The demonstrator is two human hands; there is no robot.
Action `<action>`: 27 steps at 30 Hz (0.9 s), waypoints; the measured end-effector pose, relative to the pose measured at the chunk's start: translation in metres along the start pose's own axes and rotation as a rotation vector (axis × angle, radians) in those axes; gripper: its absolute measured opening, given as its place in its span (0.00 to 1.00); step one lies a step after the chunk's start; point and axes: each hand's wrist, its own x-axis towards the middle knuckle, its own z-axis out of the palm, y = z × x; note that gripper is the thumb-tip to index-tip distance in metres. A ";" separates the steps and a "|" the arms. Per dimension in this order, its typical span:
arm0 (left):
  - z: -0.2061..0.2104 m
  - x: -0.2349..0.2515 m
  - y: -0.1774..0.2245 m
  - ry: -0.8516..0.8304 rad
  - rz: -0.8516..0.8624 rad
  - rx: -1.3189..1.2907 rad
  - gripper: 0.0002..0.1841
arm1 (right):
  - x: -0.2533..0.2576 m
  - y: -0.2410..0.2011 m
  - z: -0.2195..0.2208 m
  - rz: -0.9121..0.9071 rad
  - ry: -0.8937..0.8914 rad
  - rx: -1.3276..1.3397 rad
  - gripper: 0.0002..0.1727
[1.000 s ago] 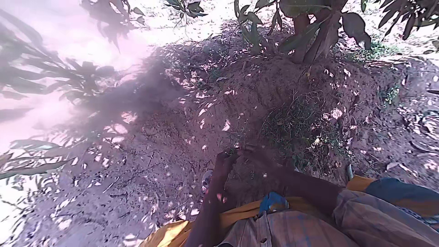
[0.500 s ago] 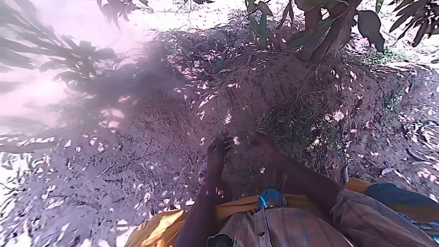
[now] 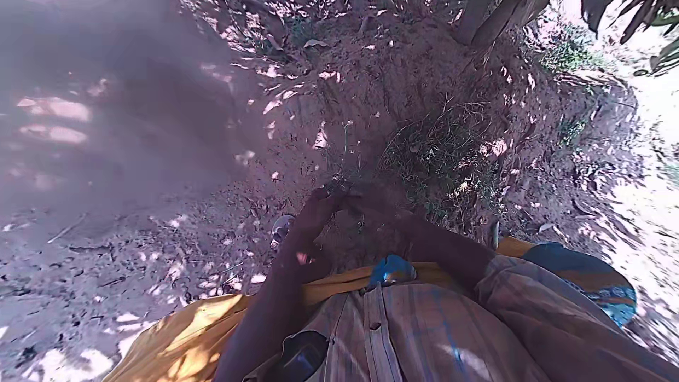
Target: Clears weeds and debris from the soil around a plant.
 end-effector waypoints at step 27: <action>-0.006 0.015 -0.004 0.125 -0.084 0.007 0.17 | 0.002 -0.006 -0.027 -0.236 0.086 -0.523 0.17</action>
